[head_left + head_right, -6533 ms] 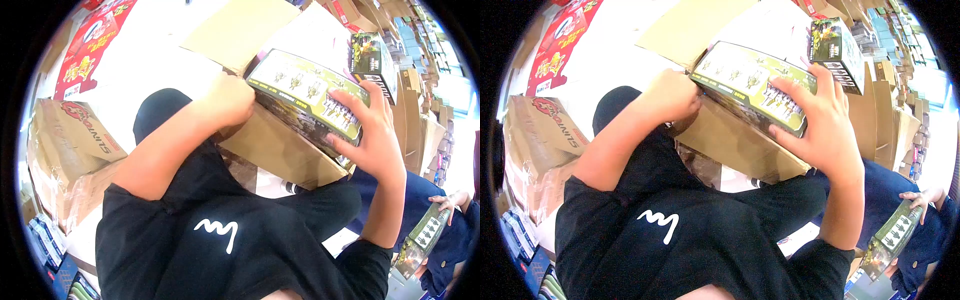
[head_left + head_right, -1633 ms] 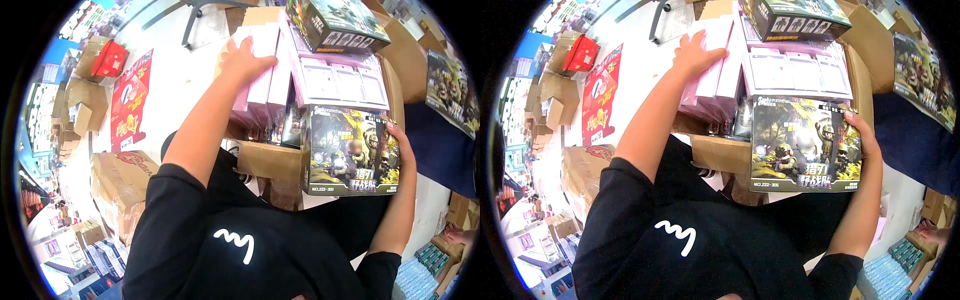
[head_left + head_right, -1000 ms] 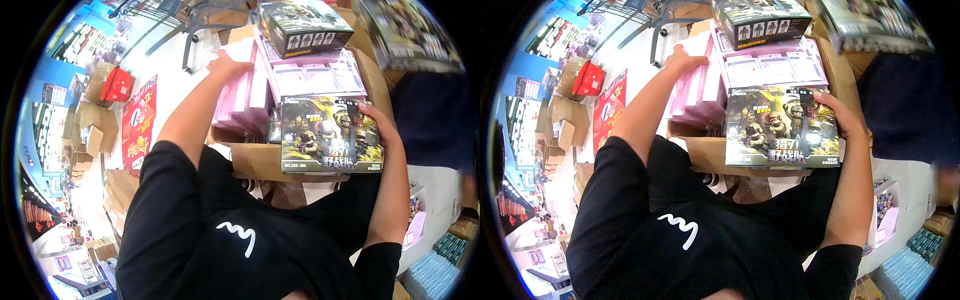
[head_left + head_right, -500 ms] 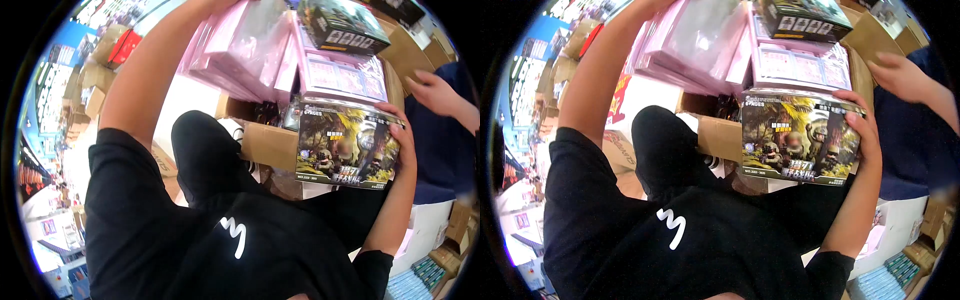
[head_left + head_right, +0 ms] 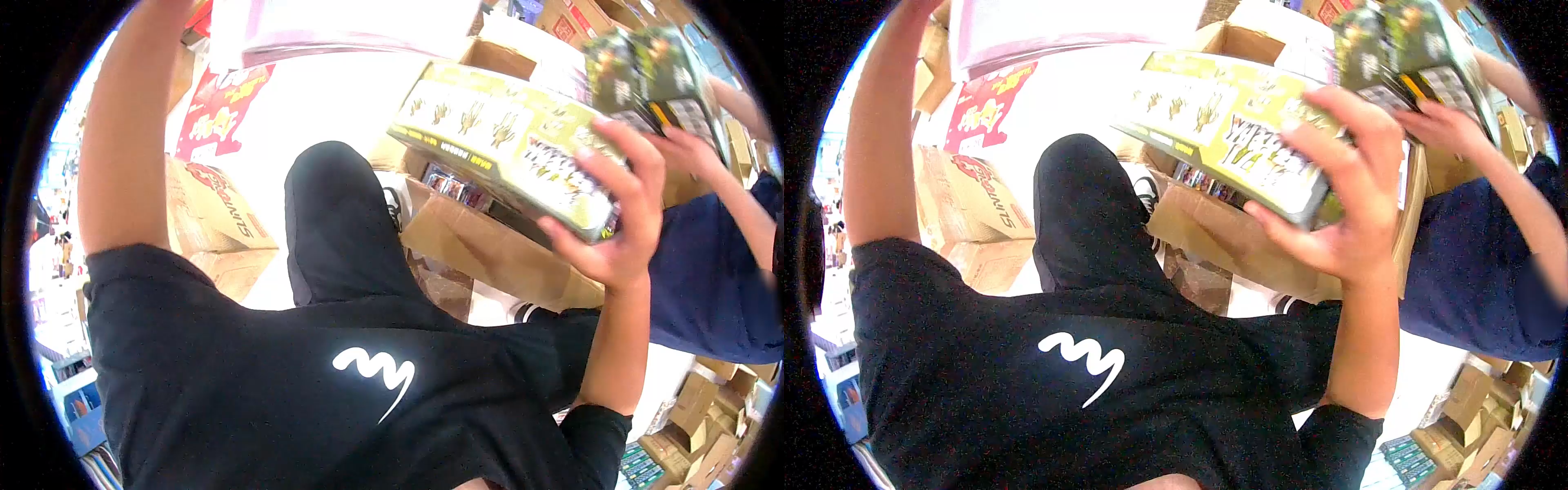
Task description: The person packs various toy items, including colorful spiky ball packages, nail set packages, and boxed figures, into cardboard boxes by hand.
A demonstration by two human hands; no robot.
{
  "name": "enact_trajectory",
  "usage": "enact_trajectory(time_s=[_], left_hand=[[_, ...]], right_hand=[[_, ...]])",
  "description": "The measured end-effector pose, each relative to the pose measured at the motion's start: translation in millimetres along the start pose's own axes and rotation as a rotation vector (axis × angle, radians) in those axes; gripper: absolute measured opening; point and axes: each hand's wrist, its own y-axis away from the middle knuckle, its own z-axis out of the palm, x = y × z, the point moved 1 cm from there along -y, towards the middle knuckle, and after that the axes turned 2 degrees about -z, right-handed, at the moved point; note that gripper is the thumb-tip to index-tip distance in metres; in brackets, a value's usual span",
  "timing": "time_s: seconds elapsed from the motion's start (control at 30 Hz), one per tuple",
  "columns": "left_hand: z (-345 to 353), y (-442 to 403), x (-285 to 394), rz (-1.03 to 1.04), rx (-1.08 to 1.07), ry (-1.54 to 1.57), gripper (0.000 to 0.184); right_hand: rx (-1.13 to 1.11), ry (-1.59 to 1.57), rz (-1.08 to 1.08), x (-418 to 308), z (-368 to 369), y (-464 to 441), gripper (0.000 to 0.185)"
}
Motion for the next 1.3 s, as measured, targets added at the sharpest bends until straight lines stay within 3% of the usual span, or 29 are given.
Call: enact_trajectory(time_s=[0.07,0.13,0.27,0.33,0.4,0.47,0.5,0.6,0.7,0.77,0.87,0.97,1.03,1.1,1.23,1.3], left_hand=[[5.4,26.8,3.9,-0.062,0.322,-0.083,0.068],[-0.9,51.4,-0.4,-0.079,0.453,-0.134,0.077],[-29.6,82.5,-43.8,-0.332,0.378,-0.398,0.083],[-21.1,118.2,-33.7,-0.248,0.049,-0.571,0.086],[-34.0,124.7,-85.9,-0.050,-0.189,-0.509,0.086],[-11.2,136.0,-129.2,-0.595,0.143,-0.334,0.082],[3.2,147.3,-172.1,-0.546,0.143,-0.147,0.078],[67.9,187.0,-196.2,-0.624,0.099,-0.204,0.092],[70.7,215.4,-229.9,-0.780,0.012,-0.209,0.096],[55.4,234.7,-250.4,-0.982,0.046,0.102,0.089],[36.3,250.5,-262.4,-1.025,0.141,0.303,0.084],[7.2,233.7,-247.3,-0.975,0.068,0.425,0.084],[-1.8,221.5,-228.3,-0.948,0.295,0.257,0.081],[-30.0,213.0,-245.5,-0.947,0.185,0.272,0.079],[-33.2,190.8,-217.3,-0.882,0.309,0.286,0.076],[-21.2,173.7,-175.7,-0.618,0.369,0.273,0.052]], right_hand=[[-0.061,0.016,-0.013,-5.1,12.3,-9.2,0.060],[-0.211,0.012,-0.037,-16.9,17.1,-29.9,0.059],[-0.516,0.070,-0.026,-60.6,32.5,-85.5,0.053],[-0.588,0.092,0.000,-70.9,39.7,-107.5,0.047],[-0.669,0.172,-0.011,-79.2,44.4,-128.9,0.044],[-0.705,0.210,-0.006,-86.2,51.2,-136.4,0.041],[-0.723,0.230,-0.005,-89.7,54.5,-140.3,0.040],[-0.887,0.195,0.138,-74.3,69.1,-127.1,0.037],[-0.848,0.104,0.063,-32.8,74.1,-128.1,0.039],[-0.863,0.055,0.064,-12.1,87.1,-138.1,0.041],[-0.887,0.098,0.151,-10.5,106.9,-156.9,0.039],[-0.954,0.008,0.209,-15.2,131.8,-170.5,0.043],[-0.935,0.070,0.196,-12.0,145.6,-170.2,0.044],[-0.954,0.090,0.212,-19.5,144.5,-179.6,0.045],[-0.931,0.073,0.207,-28.5,133.7,-185.2,0.044],[-0.951,0.161,0.073,-23.7,153.8,-179.9,0.042]])
